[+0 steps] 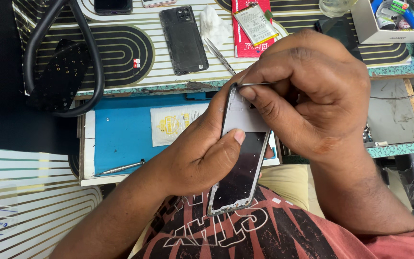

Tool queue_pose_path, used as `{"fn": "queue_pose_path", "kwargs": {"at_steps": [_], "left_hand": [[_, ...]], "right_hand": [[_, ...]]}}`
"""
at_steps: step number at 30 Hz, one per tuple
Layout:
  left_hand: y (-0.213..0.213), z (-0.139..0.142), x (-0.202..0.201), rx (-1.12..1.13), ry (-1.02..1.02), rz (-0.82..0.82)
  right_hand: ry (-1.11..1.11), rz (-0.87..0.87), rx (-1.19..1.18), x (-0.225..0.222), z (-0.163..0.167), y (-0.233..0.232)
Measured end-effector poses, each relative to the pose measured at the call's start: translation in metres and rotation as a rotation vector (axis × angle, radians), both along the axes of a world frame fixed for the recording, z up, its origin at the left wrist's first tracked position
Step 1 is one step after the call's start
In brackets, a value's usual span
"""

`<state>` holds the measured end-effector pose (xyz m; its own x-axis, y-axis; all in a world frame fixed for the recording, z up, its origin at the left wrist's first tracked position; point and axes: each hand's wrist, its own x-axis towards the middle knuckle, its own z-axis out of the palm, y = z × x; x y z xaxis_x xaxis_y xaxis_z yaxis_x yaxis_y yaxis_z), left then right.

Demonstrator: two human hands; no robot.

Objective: The person holds a disassembled smartphone frame and uses a thin metal pry tool to scrape old adhesive and residue from the frame edges and inner panel. They then wipe the frame surface and edges with a cotton pad, turning the phone to clean different sides, and finally set the frame down on the workbench.

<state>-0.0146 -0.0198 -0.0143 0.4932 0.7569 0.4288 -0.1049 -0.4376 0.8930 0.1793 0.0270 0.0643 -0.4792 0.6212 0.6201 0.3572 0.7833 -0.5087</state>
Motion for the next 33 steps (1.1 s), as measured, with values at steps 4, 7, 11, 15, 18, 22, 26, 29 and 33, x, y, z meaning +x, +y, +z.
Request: {"fn": "queue_pose_path", "kwargs": {"at_steps": [4, 7, 11, 15, 18, 22, 26, 29, 33], "left_hand": [[0.003, 0.004, 0.002, -0.023, -0.091, -0.046], [0.006, 0.007, 0.005, -0.123, -0.199, -0.125], [0.008, 0.007, 0.008, -0.096, -0.212, -0.102], [0.008, 0.007, 0.012, -0.043, -0.194, -0.027], [0.007, 0.008, 0.016, -0.062, -0.134, 0.052], [0.006, 0.009, 0.018, -0.075, -0.137, 0.074], [0.007, 0.009, 0.018, -0.087, -0.257, 0.049], [0.008, 0.008, 0.013, -0.330, -0.449, -0.112], [0.007, 0.006, 0.005, -0.408, -0.534, -0.245]], "right_hand": [[0.058, 0.021, -0.069, 0.002, -0.003, 0.001], [0.170, 0.000, -0.162, 0.002, -0.007, -0.002], [0.190, -0.050, -0.176, 0.000, -0.009, -0.005], [0.162, -0.079, -0.157, -0.002, -0.010, -0.006], [0.159, -0.086, -0.177, -0.002, -0.011, -0.006], [0.234, -0.032, -0.257, 0.002, -0.018, -0.006], [0.534, 0.087, -0.460, 0.009, -0.028, -0.002], [0.779, 0.080, -0.575, 0.019, -0.033, 0.005], [0.866, 0.155, -0.573, 0.038, -0.039, 0.014]]}}
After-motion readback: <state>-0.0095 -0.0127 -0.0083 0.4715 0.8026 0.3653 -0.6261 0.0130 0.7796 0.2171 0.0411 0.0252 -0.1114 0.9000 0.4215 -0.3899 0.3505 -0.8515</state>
